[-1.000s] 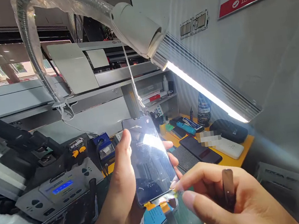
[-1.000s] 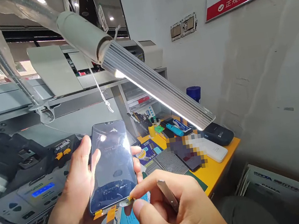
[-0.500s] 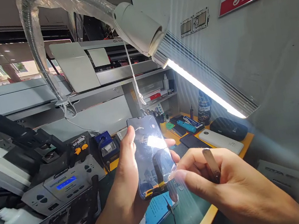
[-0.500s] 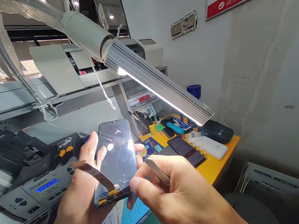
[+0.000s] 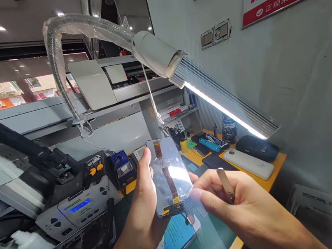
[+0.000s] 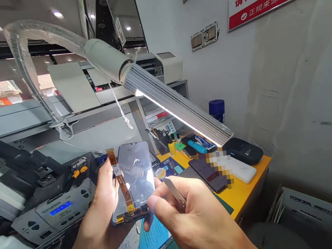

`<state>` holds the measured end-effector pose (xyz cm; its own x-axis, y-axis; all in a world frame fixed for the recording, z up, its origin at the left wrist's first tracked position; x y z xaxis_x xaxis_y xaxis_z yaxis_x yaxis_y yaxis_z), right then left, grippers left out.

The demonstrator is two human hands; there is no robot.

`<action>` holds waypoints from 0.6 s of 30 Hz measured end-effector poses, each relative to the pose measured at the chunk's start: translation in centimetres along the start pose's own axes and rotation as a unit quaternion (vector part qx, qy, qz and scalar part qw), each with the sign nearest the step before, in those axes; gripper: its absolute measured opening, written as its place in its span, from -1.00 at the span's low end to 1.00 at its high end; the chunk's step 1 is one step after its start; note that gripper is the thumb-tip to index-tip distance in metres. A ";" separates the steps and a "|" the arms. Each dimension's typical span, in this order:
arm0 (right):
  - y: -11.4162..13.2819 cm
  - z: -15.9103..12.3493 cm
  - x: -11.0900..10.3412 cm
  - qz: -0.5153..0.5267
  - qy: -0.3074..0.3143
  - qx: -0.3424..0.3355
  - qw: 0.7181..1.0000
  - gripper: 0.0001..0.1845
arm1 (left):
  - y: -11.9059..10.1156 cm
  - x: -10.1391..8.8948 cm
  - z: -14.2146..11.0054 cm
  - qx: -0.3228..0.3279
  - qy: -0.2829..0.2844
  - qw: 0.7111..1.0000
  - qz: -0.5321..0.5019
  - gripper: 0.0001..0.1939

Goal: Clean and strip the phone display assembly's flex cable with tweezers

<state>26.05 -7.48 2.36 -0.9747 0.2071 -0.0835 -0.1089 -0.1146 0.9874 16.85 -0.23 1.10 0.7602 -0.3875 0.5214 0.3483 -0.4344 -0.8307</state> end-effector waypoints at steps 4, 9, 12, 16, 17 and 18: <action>-0.2 -0.2 0.4 0.037 0.021 -0.016 0.999 -0.63 | 0.0 -0.3 -0.6 0.020 -0.027 0.999 0.002 -0.48; -0.7 -1.0 0.7 0.063 0.033 -0.026 0.997 -0.58 | 0.5 -1.3 -2.3 -0.004 -0.118 0.993 -0.016 -0.39; -1.1 -1.4 0.8 0.063 0.039 -0.033 0.997 -0.59 | 1.5 -2.1 -3.0 -0.033 -0.156 0.987 -0.014 -0.17; -2.6 -1.9 0.5 0.059 0.033 -0.015 0.998 -0.66 | 2.7 -2.4 -3.5 -0.025 -0.126 0.992 -0.010 -0.35; -3.0 -2.2 0.4 0.059 0.031 -0.008 0.998 -0.64 | 2.9 -2.3 -3.7 -0.015 -0.114 0.993 -0.009 -0.37; -3.4 -2.5 0.2 0.061 0.022 0.001 0.998 -0.61 | 3.0 -2.3 -3.9 -0.003 -0.102 0.995 -0.007 -0.36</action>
<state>25.71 -9.46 -1.33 -0.9884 0.1482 0.0321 0.0119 -0.1354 0.9907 13.98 -3.84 -1.85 0.8509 -0.2085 0.4821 0.3570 -0.4436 -0.8220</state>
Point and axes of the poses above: each hand's wrist, its own z-axis towards the middle knuckle, its own x-axis out of the palm, y = z × x, the point moved 8 cm from there along z, towards the middle knuckle, and after that the axes turned 9 degrees about -y, right-handed, at the moved point
